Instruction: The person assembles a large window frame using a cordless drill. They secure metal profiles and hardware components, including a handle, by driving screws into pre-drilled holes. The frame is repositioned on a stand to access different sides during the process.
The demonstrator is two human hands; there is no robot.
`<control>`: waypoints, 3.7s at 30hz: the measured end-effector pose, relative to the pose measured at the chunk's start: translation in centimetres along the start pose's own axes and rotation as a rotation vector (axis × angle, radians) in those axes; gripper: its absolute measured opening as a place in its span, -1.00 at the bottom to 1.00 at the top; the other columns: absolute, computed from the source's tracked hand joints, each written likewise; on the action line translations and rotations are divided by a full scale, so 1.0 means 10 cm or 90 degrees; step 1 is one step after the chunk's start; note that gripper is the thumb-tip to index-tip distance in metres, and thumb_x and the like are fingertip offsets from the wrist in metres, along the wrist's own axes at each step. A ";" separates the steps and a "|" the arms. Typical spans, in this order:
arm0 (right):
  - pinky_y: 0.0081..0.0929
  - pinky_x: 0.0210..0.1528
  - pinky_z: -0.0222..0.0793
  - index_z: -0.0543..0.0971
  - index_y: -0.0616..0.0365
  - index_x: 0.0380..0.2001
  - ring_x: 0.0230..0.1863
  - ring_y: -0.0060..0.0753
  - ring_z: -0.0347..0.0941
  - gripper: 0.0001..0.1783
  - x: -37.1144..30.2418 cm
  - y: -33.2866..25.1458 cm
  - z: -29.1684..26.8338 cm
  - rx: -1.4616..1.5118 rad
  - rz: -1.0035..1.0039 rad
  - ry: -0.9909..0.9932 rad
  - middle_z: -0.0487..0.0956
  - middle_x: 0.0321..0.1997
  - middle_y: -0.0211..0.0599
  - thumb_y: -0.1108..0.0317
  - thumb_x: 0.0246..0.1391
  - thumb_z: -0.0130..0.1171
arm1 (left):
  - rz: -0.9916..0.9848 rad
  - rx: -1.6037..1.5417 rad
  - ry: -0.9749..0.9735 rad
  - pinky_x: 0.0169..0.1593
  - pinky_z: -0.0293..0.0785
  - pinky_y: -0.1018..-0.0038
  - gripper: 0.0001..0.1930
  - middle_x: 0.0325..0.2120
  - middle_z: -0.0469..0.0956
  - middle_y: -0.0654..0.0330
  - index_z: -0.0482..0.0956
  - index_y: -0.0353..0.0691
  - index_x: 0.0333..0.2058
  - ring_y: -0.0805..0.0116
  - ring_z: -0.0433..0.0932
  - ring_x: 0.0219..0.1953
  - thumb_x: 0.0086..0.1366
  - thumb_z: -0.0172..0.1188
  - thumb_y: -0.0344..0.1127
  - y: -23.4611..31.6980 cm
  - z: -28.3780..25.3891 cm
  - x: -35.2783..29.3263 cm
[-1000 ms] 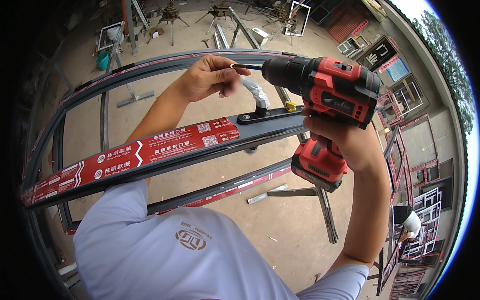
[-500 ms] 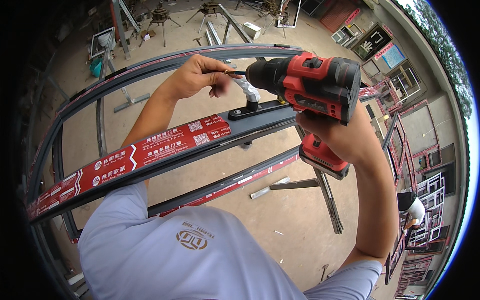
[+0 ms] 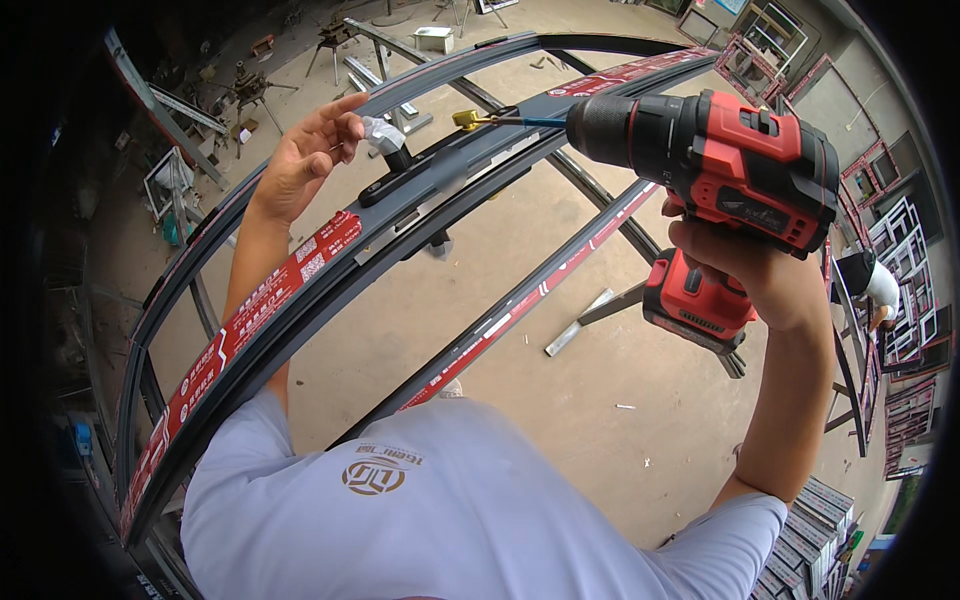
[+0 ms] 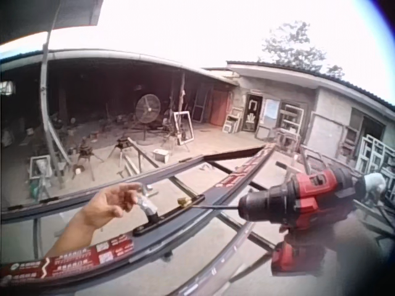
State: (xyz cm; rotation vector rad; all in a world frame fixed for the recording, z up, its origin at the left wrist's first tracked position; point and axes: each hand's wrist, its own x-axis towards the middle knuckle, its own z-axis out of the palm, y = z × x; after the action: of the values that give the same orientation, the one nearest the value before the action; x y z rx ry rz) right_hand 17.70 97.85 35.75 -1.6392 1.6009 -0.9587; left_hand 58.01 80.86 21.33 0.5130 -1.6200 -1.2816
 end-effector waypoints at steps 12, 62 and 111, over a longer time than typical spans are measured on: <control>-0.58 -0.52 0.28 0.64 0.17 -0.30 -0.62 -0.65 0.36 -0.75 0.40 0.49 -0.21 -0.082 0.022 0.040 0.52 -0.59 -0.42 0.31 -0.09 0.34 | 0.199 0.219 -0.018 0.39 0.13 0.25 -0.06 0.13 0.53 0.06 0.53 -0.30 0.18 0.20 0.37 0.28 -0.06 0.53 0.25 0.02 0.00 0.23; -0.26 0.03 0.52 0.57 0.08 0.04 -0.18 -0.23 0.60 -0.54 0.82 0.69 -0.31 -0.403 -0.208 -0.067 0.65 -0.22 -0.18 0.46 0.03 0.40 | 0.067 0.193 -0.013 0.30 0.25 0.39 -0.49 0.09 0.52 0.16 0.50 -0.29 0.18 0.34 0.42 0.17 0.32 0.35 -0.23 -0.10 0.00 0.18; -0.40 -0.06 0.49 0.60 0.22 -0.20 -0.19 -0.35 0.55 -0.76 1.11 0.52 -0.27 -0.466 -0.238 -0.237 0.65 -0.30 -0.20 0.47 0.02 0.34 | 0.007 0.133 -0.010 0.36 0.21 0.41 -0.51 0.11 0.50 0.12 0.45 -0.31 0.21 0.33 0.41 0.22 0.37 0.29 -0.28 -0.10 0.05 0.15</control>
State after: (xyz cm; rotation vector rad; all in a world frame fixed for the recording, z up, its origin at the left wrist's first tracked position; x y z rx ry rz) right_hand 12.57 86.62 33.45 -2.4994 1.4882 -0.1734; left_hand 56.66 79.58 21.07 0.6223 -1.7775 -1.1165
